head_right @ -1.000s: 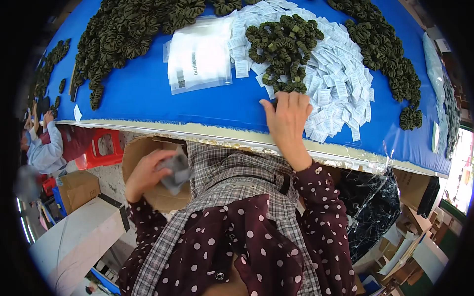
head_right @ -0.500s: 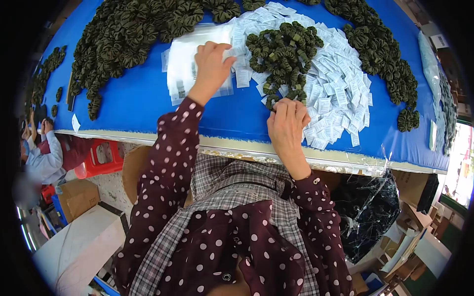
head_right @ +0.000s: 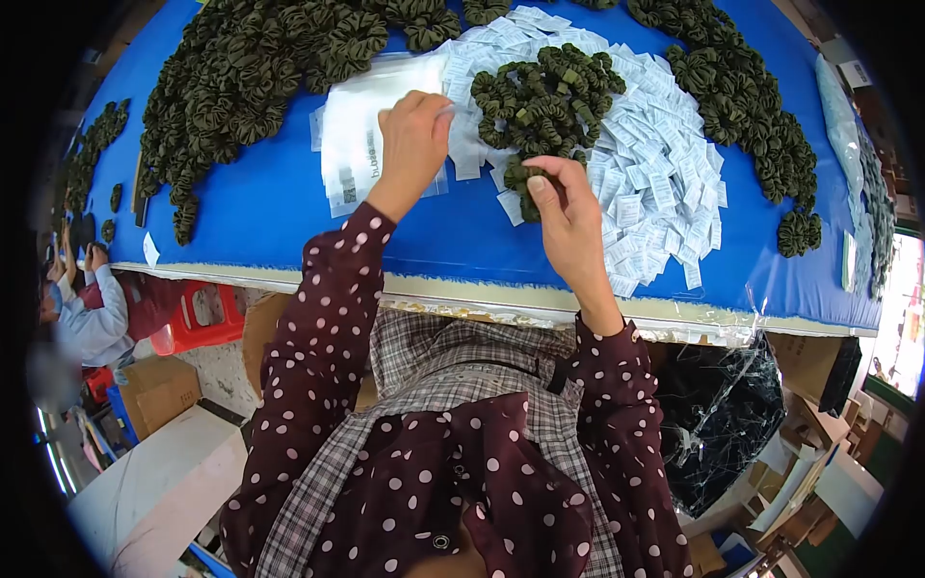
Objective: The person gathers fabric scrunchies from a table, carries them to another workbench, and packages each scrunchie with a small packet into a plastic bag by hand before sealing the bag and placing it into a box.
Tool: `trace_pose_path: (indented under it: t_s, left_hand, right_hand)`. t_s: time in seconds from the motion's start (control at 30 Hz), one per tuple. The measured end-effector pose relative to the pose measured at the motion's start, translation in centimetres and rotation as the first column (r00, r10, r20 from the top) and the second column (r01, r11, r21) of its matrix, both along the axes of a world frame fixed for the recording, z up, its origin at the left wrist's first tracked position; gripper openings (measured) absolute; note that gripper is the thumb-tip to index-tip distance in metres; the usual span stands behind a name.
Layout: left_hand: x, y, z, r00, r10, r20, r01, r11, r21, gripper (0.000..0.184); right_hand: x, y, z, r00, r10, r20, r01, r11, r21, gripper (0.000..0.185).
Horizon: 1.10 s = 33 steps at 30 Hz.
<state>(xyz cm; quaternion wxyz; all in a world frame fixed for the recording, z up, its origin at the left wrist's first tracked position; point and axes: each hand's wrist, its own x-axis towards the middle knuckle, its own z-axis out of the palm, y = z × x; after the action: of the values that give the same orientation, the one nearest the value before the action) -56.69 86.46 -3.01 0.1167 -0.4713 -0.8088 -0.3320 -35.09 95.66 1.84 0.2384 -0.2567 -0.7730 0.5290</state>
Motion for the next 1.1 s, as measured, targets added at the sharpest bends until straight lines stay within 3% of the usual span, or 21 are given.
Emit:
trace_pose_path:
  t_s: [0.03, 0.1, 0.13, 0.27, 0.37, 0.43, 0.47, 0.5, 0.53, 0.6, 0.63, 0.77, 0.8, 0.83, 0.9, 1.0, 1.03, 1.1]
  left_hand:
    - [0.9, -0.9, 0.9, 0.964, -0.037, 0.262, 0.022, 0.998, 0.060, 0.022]
    - [2.7, -2.6, 2.3, 0.695, -0.141, 0.705, 0.010, 0.983, 0.186, 0.025]
    - [3.5, -3.4, 2.6, 0.698, -0.135, 0.703, 0.004, 0.983, 0.185, 0.025]
    - [5.6, -5.4, 3.9, 0.438, -0.288, 0.852, 0.013, 0.949, 0.314, 0.028]
    - [4.3, -6.0, 5.0, 0.476, -0.244, 0.845, 0.080, 0.969, 0.235, 0.028]
    - [0.8, -5.3, 4.9, 0.823, -0.196, 0.534, 0.174, 0.980, 0.091, 0.036]
    - [-2.1, -4.2, 4.6, 0.976, -0.138, 0.170, 0.125, 0.989, 0.085, 0.041]
    - [-5.2, -3.1, 4.1, 0.975, -0.055, -0.217, 0.077, 0.992, 0.097, 0.046]
    - [-7.9, -2.3, 3.9, 0.931, 0.087, -0.356, -0.098, 0.995, -0.013, 0.055]
    - [-13.0, -1.9, 2.1, 0.808, 0.175, -0.563, -0.269, 0.959, -0.088, 0.054]
    - [-13.3, -2.2, 2.1, 0.809, 0.178, -0.560, -0.269, 0.959, -0.083, 0.054]
    - [-13.4, -3.8, 2.9, 0.982, 0.173, -0.076, -0.157, 0.971, 0.180, 0.045]
    - [-11.5, -4.7, 3.7, 0.980, 0.103, 0.168, -0.148, 0.949, 0.280, 0.040]
    - [-8.4, -5.6, 5.0, 0.920, 0.005, 0.391, -0.165, 0.912, 0.376, 0.036]
    - [-2.6, -7.6, 5.5, 0.617, -0.227, 0.754, -0.209, 0.876, 0.435, 0.033]
    - [4.3, -9.9, 5.3, 0.015, -0.472, 0.881, -0.301, 0.839, 0.454, 0.035]
    - [6.5, -10.4, 5.3, -0.050, -0.555, 0.831, -0.308, 0.800, 0.515, 0.035]
    - [9.9, -11.3, 3.8, 0.189, -0.373, 0.908, -0.262, 0.872, 0.413, 0.034]
  right_hand:
    - [-0.8, -0.2, 0.0, 0.994, 0.045, -0.095, -0.050, 0.998, -0.047, 0.022]
    - [-2.0, -1.0, -0.1, 0.964, 0.107, -0.242, -0.136, 0.985, -0.109, 0.020]
    - [-2.5, -1.5, -0.1, 0.948, 0.127, -0.291, -0.170, 0.977, -0.127, 0.020]
    - [-4.8, -3.1, -0.7, 0.957, 0.047, -0.288, -0.169, 0.894, -0.414, 0.022]
    - [-5.3, -3.4, -1.3, 0.959, 0.014, -0.284, -0.143, 0.887, -0.439, 0.023]
    - [-5.3, -3.5, -1.6, 0.962, -0.033, -0.271, -0.099, 0.882, -0.461, 0.024]
    - [-5.2, -3.6, -1.7, 0.963, -0.033, -0.268, -0.098, 0.883, -0.459, 0.024]
    - [-5.0, -3.8, -1.9, 0.970, -0.011, -0.243, -0.105, 0.882, -0.460, 0.025]
    - [-4.9, -3.8, -2.0, 0.975, 0.009, -0.221, -0.112, 0.882, -0.458, 0.025]
    - [-4.6, -3.8, -2.1, 0.983, 0.051, -0.176, -0.126, 0.883, -0.452, 0.027]
    - [-4.4, -3.7, -2.0, 0.984, 0.052, -0.173, -0.125, 0.885, -0.448, 0.027]
    - [-3.9, -3.3, -2.1, 0.990, 0.008, -0.139, -0.052, 0.948, -0.313, 0.020]
    - [-3.9, -3.6, -2.0, 0.991, 0.013, -0.134, -0.056, 0.946, -0.320, 0.020]
    - [-3.9, -4.0, -1.6, 0.985, 0.002, -0.175, -0.061, 0.940, -0.335, 0.021]
    - [-4.4, -4.6, -0.3, 0.965, -0.023, -0.261, -0.074, 0.931, -0.357, 0.021]
    - [-4.6, -6.0, 0.4, 0.964, 0.030, -0.263, -0.119, 0.938, -0.327, 0.024]
    - [-4.6, -6.6, 0.3, 0.964, 0.031, -0.264, -0.120, 0.938, -0.326, 0.024]
    - [-4.3, -7.7, -0.4, 0.988, 0.073, -0.139, -0.070, 0.997, 0.021, 0.027]
